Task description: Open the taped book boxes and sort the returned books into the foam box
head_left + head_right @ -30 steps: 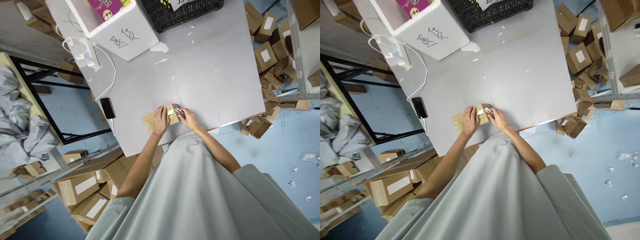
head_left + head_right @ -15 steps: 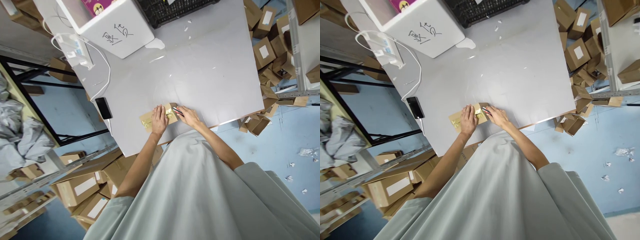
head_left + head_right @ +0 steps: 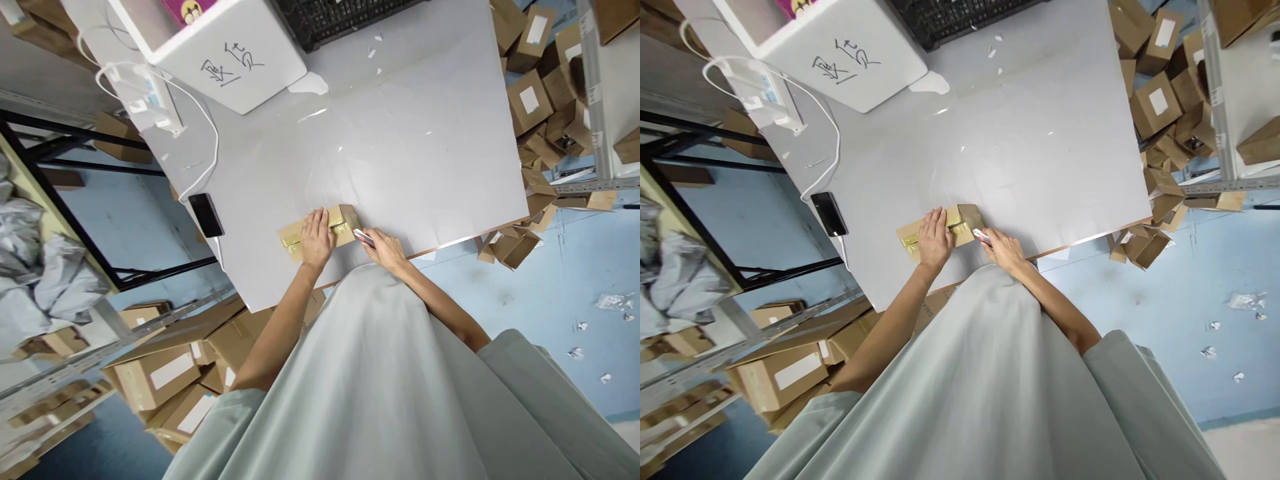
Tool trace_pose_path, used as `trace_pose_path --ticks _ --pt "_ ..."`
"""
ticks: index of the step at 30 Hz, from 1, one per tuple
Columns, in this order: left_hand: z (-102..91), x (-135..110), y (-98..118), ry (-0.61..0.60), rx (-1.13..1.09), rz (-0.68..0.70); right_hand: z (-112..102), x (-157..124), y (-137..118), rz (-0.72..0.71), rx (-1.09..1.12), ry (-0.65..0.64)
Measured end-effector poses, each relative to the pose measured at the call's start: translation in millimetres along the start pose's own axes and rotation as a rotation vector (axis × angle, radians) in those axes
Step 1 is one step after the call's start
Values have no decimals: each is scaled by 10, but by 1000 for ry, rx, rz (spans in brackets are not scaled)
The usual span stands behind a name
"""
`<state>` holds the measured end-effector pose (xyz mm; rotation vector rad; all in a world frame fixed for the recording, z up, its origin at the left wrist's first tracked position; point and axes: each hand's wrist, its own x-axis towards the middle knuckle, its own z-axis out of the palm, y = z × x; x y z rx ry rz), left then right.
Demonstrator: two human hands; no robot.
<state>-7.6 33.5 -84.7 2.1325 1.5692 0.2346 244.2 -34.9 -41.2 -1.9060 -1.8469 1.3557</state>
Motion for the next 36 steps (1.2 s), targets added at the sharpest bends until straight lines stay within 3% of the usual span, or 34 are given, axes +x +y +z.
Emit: trace_pose_path --ticks 5,12,15,19,23,27,32,36 --pt "-217 96 -59 -64 -4 63 66 5 9 207 156 103" --pt "-551 23 -381 -114 39 60 29 223 -205 79 128 139" --pt "-511 -29 -430 -102 20 50 -71 420 -293 -65 87 132" --pt "-396 -28 -428 -46 -31 39 -255 594 -390 -190 -96 -32" --pt "-370 18 -452 -39 -77 52 -382 589 -544 -207 -399 -112" --pt "-435 55 -472 -42 -132 93 -380 520 -764 -195 -648 -136" --pt "-536 -14 -536 -53 -172 48 -312 475 -922 -204 -799 -105" --pt "-508 -172 -667 -2 -154 -48 -315 530 -919 -247 -816 -108"
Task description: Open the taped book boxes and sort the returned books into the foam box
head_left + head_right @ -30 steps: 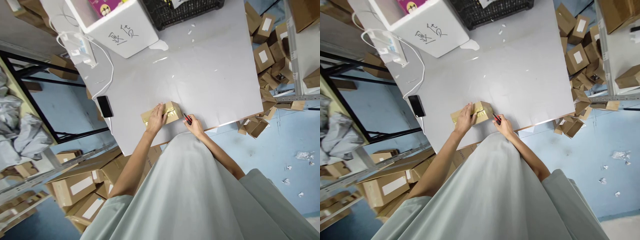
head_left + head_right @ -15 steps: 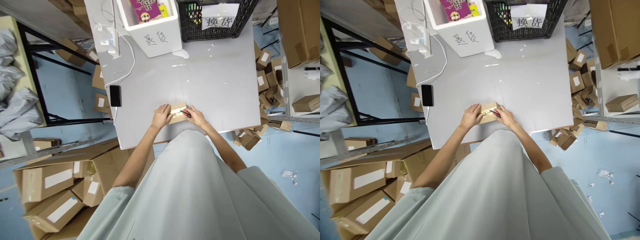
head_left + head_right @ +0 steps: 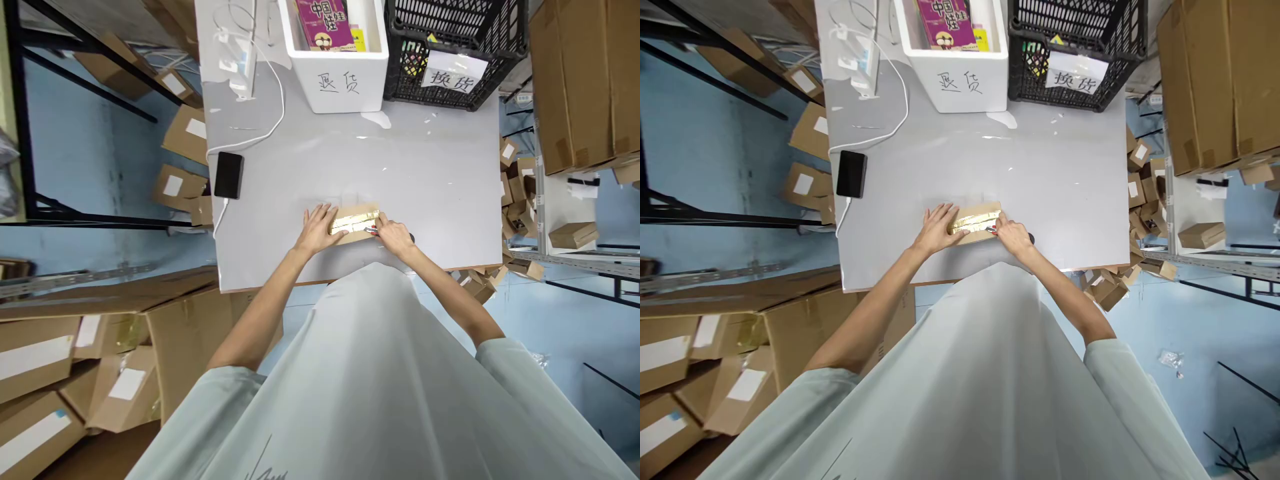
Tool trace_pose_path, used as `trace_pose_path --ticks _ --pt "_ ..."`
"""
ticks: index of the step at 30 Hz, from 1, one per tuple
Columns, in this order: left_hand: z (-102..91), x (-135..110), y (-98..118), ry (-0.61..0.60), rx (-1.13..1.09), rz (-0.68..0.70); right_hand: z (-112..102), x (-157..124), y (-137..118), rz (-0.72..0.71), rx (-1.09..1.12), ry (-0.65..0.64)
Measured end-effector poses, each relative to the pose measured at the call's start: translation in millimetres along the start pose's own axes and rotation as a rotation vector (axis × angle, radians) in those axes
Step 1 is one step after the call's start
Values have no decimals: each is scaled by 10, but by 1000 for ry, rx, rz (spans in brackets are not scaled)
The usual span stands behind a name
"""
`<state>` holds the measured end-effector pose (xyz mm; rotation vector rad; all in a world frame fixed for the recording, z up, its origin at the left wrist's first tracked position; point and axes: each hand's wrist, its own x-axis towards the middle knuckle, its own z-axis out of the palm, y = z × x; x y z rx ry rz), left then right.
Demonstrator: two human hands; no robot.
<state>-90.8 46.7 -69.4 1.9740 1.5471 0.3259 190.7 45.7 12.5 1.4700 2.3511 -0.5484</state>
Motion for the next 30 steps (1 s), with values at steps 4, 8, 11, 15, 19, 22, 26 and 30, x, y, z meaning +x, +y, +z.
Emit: trace_pose_path --ticks 4,8,11,15,19,22,26,30 --pt "83 -79 -85 80 -62 14 -54 123 61 -31 -26 -11" --pt "128 -43 -71 115 -91 5 -164 262 87 -33 -51 -53" --pt "131 -25 -40 115 -98 11 -244 352 82 -43 -57 -93" --pt "125 -41 -5 114 -60 72 -352 452 72 -25 -63 -170" --pt "90 -33 -8 99 -58 84 -435 470 67 4 -90 -199" --pt "27 -14 -10 57 -61 86 -430 368 51 -9 -110 -179" --pt "-121 21 57 -45 3 63 -340 126 3 -12 -182 -133" --pt "-334 54 163 -182 75 -15 -265 -25 12 41 -191 -89"
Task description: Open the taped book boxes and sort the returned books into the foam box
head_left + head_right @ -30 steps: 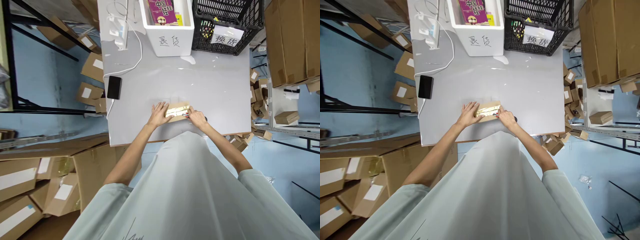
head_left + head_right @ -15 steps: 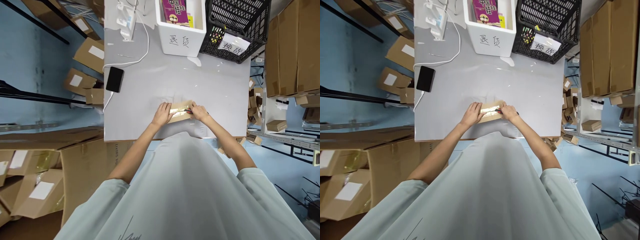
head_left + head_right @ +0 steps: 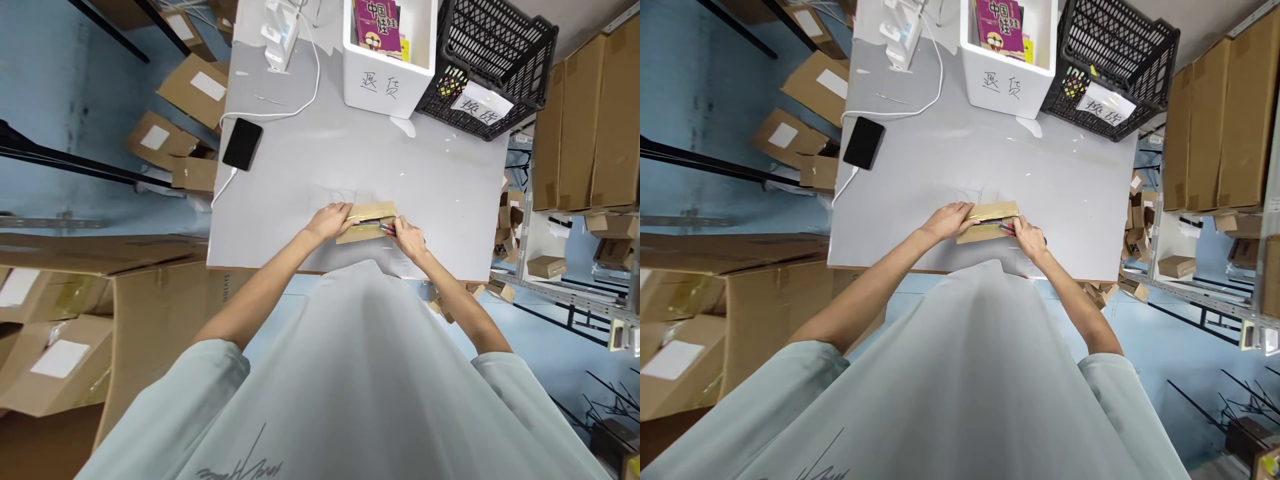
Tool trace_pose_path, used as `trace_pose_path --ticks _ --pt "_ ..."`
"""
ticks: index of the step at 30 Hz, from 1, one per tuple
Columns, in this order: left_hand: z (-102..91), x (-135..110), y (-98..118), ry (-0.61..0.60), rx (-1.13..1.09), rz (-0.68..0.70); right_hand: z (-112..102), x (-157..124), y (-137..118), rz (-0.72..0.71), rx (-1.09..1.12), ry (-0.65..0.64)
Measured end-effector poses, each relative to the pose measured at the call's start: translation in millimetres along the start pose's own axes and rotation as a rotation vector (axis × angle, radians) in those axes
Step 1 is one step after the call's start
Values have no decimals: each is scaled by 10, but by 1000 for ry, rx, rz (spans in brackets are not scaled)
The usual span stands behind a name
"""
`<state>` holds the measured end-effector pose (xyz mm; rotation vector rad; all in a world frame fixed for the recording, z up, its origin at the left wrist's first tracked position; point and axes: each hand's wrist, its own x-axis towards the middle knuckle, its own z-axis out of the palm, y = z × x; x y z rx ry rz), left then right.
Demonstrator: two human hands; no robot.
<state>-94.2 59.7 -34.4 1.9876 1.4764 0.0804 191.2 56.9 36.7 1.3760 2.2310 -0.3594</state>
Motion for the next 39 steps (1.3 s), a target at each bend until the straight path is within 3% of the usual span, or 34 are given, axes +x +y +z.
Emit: trace_pose_path --ticks 4,8,11,13,18,21,23,26,28,29,31,34,39 --pt "-85 -112 108 -99 -9 -220 66 114 78 122 199 171" --pt "144 -355 338 -33 -265 -503 239 228 40 298 589 391" --pt "422 -513 589 -124 -703 -715 382 136 -122 277 842 318" --pt "577 -560 753 -167 -974 -785 437 51 -226 225 924 245" --pt "707 -551 973 -237 -1178 -862 411 150 -191 189 866 168" --pt "653 -548 1005 -342 -1124 -805 414 326 11 119 852 157" --pt "573 -535 1011 -361 -1013 -688 496 352 154 135 911 233" --pt "397 -422 981 -138 -769 -406 766 182 301 302 1054 390" --pt "281 -261 932 29 -536 -178 1016 -24 333 441 1148 390" --pt "238 -163 903 48 -402 -68 1145 -135 330 491 1189 355" --pt "198 40 850 -47 -140 107 1376 -339 293 529 1257 275" --pt "231 267 805 -212 110 229 1577 -559 206 462 1334 246" --pt "349 316 795 -166 198 257 1497 -666 117 297 1323 331"
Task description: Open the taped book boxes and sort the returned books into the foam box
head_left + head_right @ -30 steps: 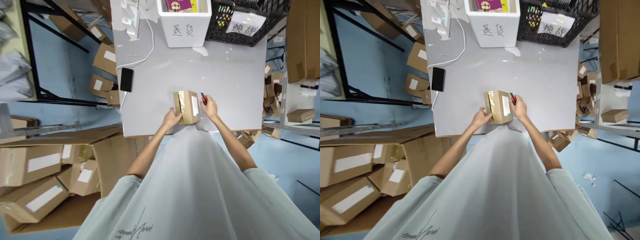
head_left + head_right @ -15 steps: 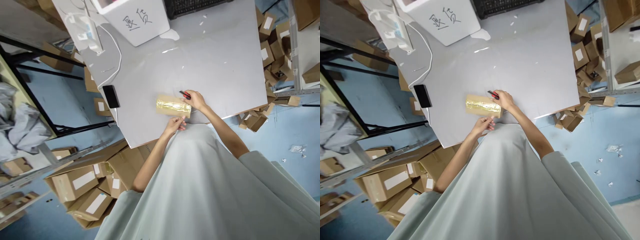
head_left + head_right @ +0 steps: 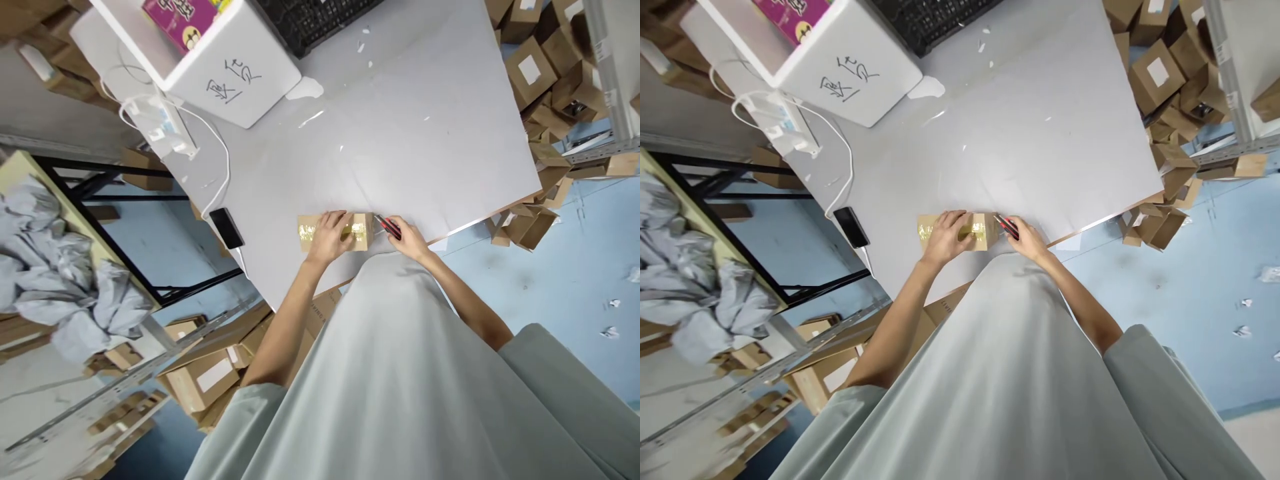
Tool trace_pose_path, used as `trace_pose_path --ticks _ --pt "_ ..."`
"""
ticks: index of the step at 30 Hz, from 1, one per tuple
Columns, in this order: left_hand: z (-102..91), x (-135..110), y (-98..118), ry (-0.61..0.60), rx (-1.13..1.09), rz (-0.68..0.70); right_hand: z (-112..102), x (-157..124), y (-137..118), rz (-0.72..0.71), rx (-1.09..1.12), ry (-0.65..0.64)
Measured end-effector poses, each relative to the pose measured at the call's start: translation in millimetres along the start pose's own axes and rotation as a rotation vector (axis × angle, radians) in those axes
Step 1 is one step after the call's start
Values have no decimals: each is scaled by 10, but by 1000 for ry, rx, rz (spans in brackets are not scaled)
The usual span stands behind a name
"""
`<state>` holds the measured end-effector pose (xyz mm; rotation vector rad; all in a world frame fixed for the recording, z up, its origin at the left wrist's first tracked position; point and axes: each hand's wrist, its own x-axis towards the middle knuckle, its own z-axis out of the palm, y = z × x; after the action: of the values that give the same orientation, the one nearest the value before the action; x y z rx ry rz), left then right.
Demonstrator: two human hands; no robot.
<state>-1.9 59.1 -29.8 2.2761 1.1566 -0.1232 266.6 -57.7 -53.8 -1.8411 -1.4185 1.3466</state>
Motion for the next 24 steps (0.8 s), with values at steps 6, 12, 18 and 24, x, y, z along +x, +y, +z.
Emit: trace_pose_path --ticks 6,12,18,24 --pt "299 -161 112 83 -40 -201 85 176 -225 -45 -106 -22" --pt "572 -262 246 141 -50 -292 121 273 -228 -44 -165 -45" --pt "613 -254 201 157 -84 -290 -28 231 -158 -96 -185 -87" --pt "700 -257 161 193 -78 -280 -155 245 -178 -132 -235 -143"
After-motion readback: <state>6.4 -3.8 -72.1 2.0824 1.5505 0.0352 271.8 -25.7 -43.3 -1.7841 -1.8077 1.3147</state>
